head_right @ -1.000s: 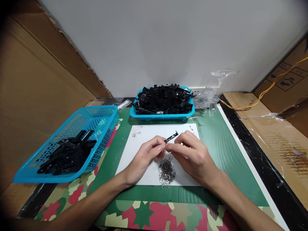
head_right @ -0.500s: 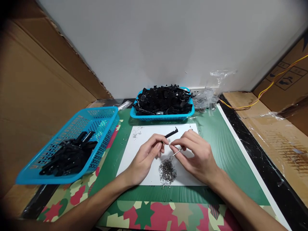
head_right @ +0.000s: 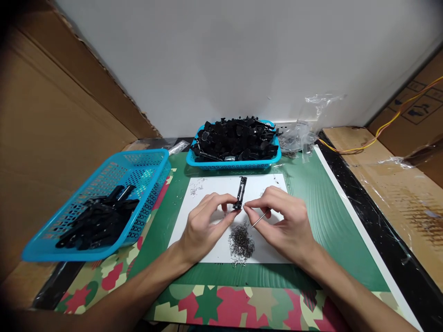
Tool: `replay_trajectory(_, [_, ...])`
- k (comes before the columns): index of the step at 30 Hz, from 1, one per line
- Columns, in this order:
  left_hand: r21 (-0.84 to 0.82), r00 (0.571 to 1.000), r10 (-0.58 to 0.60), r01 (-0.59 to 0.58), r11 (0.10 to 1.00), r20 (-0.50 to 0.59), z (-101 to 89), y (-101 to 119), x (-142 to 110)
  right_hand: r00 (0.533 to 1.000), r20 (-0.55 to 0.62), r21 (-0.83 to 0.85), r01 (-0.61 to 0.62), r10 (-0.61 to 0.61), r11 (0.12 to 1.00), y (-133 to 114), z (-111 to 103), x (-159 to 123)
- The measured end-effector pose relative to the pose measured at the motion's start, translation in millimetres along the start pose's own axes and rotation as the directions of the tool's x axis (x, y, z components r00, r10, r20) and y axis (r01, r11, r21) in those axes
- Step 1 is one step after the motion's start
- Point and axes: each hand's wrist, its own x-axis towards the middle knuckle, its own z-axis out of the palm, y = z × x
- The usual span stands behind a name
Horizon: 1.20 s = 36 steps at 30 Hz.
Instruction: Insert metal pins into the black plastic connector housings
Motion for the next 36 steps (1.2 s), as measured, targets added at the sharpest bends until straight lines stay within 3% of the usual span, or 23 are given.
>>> replay_trajectory(7, [0.118,0.983,0.175,-0.168,0.979,-0.049,-4.4,-0.2,2.8,0.989,0.094,-0.036,0.114,-0.110,0.993,2.3,-0.5,0.9])
replay_trajectory(12, [0.122,0.983,0.171,-0.161,0.979,-0.071,-4.8,-0.9,3.0,0.975,0.141,-0.052,0.181,-0.172,0.982,4.4,-0.4,1.0])
replay_trajectory(22, [0.168,0.963,0.234,-0.211,0.963,-0.131,-3.6,-2.3,3.9,0.971,0.109,-0.066,0.219,-0.211,0.974,5.5,-0.3,0.5])
replay_trajectory(36, [0.165,0.955,0.289,-0.275,0.947,-0.062,-5.9,-6.2,2.7,0.955,0.182,-0.025,0.244,-0.235,0.970,10.7,2.2,1.3])
